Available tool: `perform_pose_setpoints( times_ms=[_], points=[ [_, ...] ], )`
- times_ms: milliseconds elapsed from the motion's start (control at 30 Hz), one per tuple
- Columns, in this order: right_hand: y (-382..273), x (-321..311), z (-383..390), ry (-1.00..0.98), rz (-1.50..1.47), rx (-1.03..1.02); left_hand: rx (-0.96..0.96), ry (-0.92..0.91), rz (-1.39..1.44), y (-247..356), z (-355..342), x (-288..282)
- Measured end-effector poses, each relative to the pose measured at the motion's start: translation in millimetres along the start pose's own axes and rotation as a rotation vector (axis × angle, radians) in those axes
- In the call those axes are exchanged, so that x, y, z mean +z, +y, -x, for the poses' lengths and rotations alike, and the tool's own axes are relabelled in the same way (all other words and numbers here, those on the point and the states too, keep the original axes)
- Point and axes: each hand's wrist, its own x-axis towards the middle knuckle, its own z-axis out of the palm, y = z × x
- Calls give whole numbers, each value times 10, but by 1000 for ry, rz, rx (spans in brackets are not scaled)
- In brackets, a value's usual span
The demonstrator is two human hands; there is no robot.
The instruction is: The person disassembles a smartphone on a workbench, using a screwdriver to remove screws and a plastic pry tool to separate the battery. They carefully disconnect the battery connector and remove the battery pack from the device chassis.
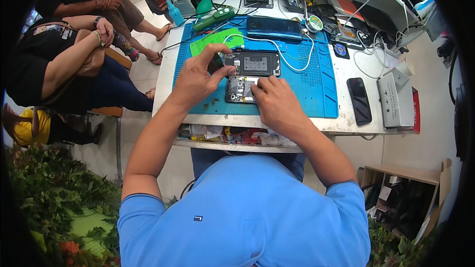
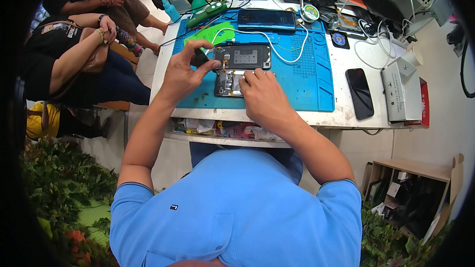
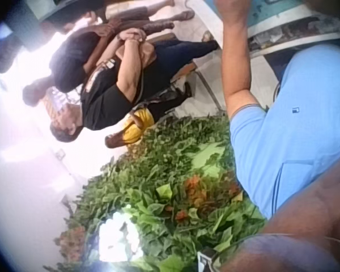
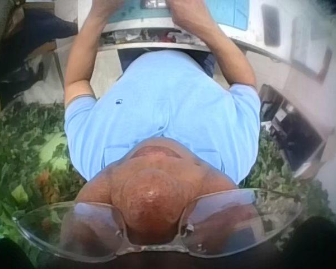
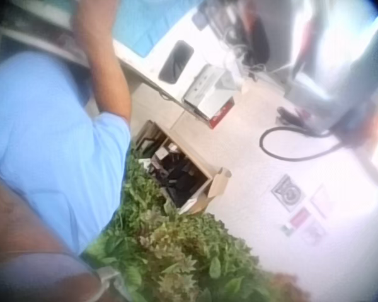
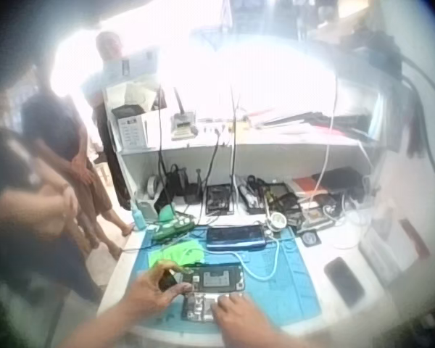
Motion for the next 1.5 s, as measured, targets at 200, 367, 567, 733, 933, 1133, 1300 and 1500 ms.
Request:
perform_pose_setpoints(
  times_ms=[200,367,567,733,933,1133,1300,1500],
  points=[
    [-9,-39,-42,-22,10,-8,185,0,156,-111,-51,-12],
    [-7,-43,-37,-19,12,-10,6,6,-35,18,-70,-22],
    [-13,-44,-37,-25,8,-9,130,-23,74,-121,-59,8],
    [-33,-70,-35,-46,14,-6,283,49,58,-76,-98,46],
    [-19,-49,0,-18,22,0,-170,-62,-138,157,-95,-58],
    [0,-34,-14,-19,24,-9,99,-56,62,-13,-72,-46],
    [-20,-80,-29,-56,4,12,206,-38,82,-73,-95,-11],
    [-12,-95,-39,-67,17,5,194,50,-11,18,-115,1]
  ],
)
